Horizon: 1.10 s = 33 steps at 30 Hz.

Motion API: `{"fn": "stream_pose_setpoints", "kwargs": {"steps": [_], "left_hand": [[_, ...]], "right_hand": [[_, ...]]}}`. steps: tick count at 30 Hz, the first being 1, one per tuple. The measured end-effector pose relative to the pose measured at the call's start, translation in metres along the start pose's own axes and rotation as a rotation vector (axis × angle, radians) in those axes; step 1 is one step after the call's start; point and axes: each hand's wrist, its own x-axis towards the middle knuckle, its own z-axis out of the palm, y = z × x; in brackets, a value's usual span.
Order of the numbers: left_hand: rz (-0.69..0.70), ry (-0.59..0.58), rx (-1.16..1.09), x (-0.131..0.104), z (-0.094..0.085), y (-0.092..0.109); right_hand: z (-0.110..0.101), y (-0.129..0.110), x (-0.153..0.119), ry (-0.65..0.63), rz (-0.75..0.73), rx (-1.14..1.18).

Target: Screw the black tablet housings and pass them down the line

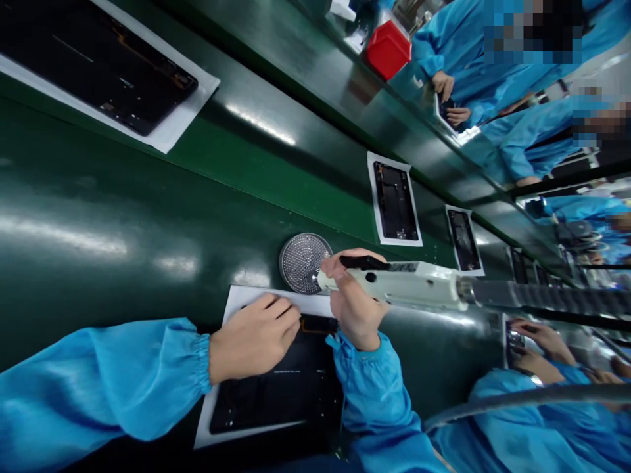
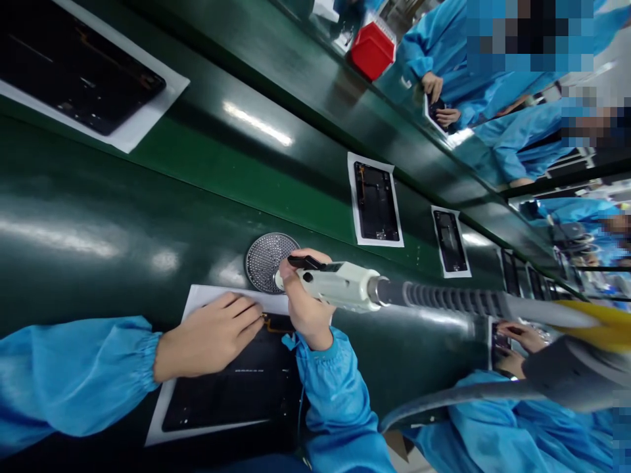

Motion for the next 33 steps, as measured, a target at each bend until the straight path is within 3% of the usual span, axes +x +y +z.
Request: {"fn": "stream_pose_setpoints", "kwargs": {"steps": [10,22,27,33], "left_hand": [[0.008,-0.021,-0.008,-0.003,0.003,0.000],[0.018,-0.022,-0.016,-0.004,0.003,-0.001],[0.018,0.034,-0.013,-0.005,0.005,-0.003],[0.006,0.060,-0.038,-0.006,0.006,-0.003]], "right_hand": [[0.004,0.000,0.003,-0.038,-0.006,0.074],[0.001,0.003,0.001,-0.019,0.023,-0.052],[-0.003,-0.011,0.000,0.011,-0.046,0.097],[-0.020,-0.030,-0.027,-0.157,-0.046,0.196]]}}
